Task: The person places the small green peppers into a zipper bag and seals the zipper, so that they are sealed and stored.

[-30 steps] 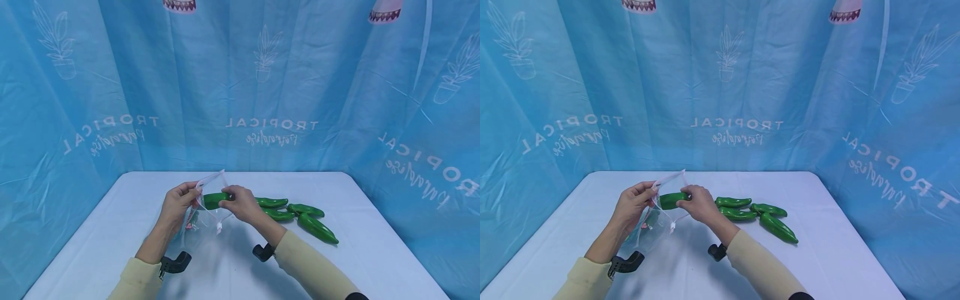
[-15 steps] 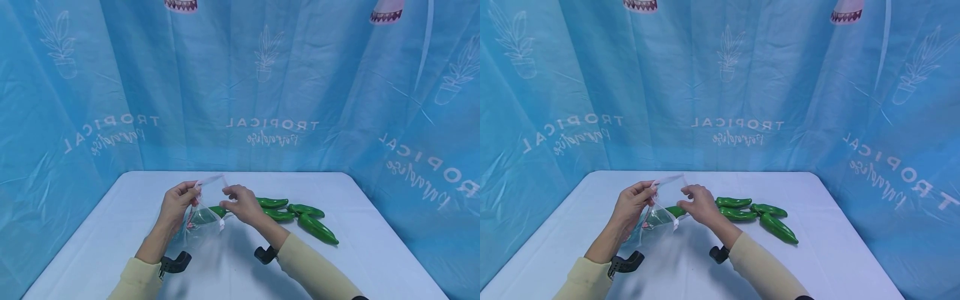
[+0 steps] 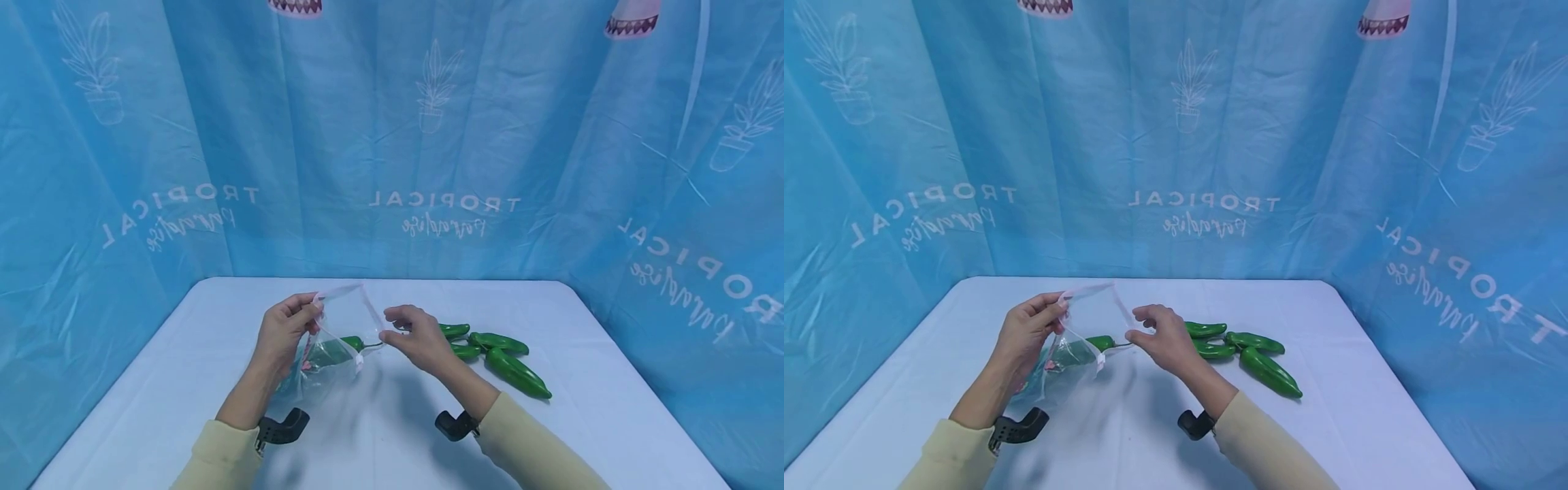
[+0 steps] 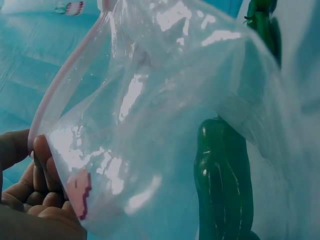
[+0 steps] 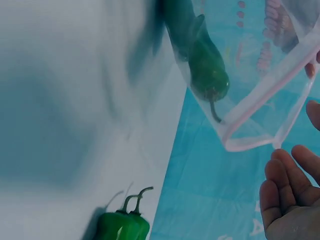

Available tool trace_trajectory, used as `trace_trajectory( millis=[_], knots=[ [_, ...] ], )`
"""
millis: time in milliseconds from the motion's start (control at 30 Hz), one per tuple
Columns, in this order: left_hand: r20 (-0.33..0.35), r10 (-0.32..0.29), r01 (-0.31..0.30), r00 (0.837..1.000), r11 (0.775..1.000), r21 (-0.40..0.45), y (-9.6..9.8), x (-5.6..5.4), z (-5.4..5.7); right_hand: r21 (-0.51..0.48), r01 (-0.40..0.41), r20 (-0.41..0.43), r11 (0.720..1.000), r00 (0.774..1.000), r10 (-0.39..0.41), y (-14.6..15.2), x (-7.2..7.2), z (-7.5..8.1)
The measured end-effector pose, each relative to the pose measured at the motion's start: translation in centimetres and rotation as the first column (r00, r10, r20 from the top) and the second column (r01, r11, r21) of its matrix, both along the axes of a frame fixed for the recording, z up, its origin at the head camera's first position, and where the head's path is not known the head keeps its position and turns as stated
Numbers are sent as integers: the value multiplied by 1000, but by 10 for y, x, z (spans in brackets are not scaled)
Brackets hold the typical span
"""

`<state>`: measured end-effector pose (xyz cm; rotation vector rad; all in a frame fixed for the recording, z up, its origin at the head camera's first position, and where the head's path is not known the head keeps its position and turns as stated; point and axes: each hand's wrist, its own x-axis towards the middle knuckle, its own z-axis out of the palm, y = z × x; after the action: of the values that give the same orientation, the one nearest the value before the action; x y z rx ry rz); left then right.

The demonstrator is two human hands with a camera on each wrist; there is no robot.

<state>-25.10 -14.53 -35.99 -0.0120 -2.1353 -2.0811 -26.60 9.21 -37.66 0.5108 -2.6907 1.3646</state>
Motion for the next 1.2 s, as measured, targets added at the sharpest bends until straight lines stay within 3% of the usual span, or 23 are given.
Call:
trace_trajectory(
  millis=[633,1200],
  knots=[
    [-15,-3,3,1000,1000,26,-2,1,1,-38,132,53,990,990,-130,61,17,-20],
    [0,6,-6,1000,1000,15,-3,1,-2,53,260,57,964,963,-263,135,30,-44]
  ],
)
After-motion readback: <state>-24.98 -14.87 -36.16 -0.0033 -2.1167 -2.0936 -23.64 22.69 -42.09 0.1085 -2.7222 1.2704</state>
